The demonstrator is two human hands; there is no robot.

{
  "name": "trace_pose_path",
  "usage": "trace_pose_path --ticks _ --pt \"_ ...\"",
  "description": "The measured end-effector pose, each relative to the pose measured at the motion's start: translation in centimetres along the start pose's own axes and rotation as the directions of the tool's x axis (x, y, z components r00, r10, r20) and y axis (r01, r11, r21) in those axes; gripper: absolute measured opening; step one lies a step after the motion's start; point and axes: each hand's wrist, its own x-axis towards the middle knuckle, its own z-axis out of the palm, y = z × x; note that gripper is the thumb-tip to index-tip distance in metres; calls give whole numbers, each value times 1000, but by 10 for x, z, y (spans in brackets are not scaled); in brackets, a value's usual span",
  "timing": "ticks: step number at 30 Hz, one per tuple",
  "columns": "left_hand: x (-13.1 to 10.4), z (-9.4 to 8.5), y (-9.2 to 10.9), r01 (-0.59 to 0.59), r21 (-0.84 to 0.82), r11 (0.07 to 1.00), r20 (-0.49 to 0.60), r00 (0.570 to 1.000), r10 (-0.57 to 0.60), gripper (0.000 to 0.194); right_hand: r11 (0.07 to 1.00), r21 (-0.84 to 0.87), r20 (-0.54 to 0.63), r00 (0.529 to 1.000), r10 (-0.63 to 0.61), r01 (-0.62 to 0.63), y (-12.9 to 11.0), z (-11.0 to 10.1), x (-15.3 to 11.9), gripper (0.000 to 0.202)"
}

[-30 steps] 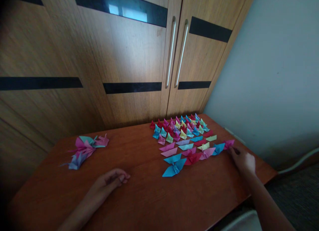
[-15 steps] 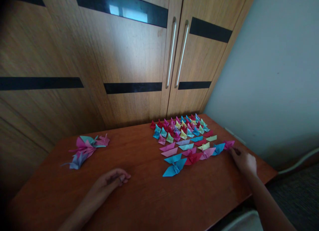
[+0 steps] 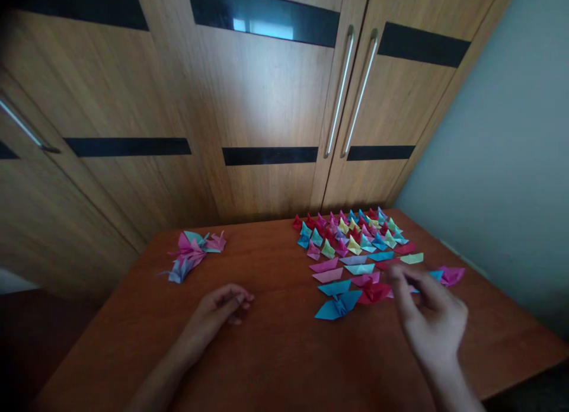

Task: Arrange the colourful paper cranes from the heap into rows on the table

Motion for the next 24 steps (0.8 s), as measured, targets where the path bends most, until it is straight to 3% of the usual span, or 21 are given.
trace_pose_path --ticks 2,5,7,9,11,12,14,17,19,21,24 --pt "2 -7 -2 -20 -25 999 -86 996 18 27 973 220 222 967 -121 71 -47 28 -15 15" --pt "7 -28 -9 -105 61 993 -290 950 119 28 922 387 525 823 -217 -3 -103 78 -40 16" --pt "12 -47 -13 -152 225 963 -451 859 241 28 896 436 670 695 -260 -85 -124 112 -57 18" --pt "16 -68 -14 -146 414 898 -577 721 384 30 880 451 739 616 -274 -148 -132 143 -75 19" --pt "19 -88 -10 -63 584 809 -636 584 505 36 877 438 776 575 -259 -196 -132 166 -89 19" --pt "20 -96 -7 -3 661 750 -632 536 559 40 878 429 787 565 -247 -213 -130 174 -95 19" --pt "24 -109 0 105 764 637 -595 497 632 48 876 422 795 559 -234 -234 -125 183 -104 19" --pt "30 -120 9 206 821 532 -552 523 650 55 860 447 780 577 -241 -246 -120 183 -110 19" --pt "35 -127 11 211 827 521 -540 558 630 59 848 465 774 583 -248 -256 -119 180 -110 20" --pt "42 -135 10 150 788 597 -537 642 547 63 846 467 776 579 -252 -258 -118 178 -110 20" --pt "54 -149 9 52 662 747 -462 814 352 63 848 467 775 579 -255 -252 -119 177 -109 19"
